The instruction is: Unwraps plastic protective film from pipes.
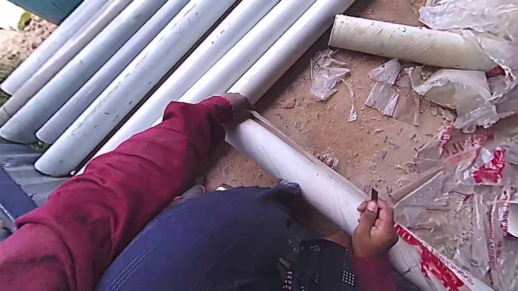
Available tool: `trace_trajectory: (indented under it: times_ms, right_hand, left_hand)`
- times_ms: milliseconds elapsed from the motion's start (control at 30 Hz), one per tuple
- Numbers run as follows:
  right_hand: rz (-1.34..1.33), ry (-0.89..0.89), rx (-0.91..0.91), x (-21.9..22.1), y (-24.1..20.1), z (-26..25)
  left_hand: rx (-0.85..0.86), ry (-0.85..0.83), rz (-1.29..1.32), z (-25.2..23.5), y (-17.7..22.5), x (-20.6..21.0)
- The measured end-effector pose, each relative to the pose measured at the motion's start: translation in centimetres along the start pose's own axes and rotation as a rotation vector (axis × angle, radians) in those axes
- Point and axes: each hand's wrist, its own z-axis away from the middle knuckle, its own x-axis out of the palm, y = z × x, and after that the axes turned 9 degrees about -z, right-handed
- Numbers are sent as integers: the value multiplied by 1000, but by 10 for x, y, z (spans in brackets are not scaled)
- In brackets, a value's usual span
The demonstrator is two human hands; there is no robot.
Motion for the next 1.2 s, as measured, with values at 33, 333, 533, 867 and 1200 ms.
trace_trajectory:
  times_ms: [33, 333, 533, 867, 1200]
  right_hand:
    - [29, 3, -28, 1, 0, 4]
    - [-50, 73, -138, -22, 4, 17]
    - [-22, 347, -12, -63, 29, -11]
    - [19, 128, -21, -52, 20, -5]
    - [-87, 167, 65, -52, 24, -6]
  left_hand:
    - [-15, 10, -32, -1, 3, 1]
    - [28, 650, 240, 14, 54, 8]
    - [397, 928, 299, 13, 143, 22]
    - [884, 72, -49, 51, 189, 17]
    - [969, 772, -96, 47, 113, 95]
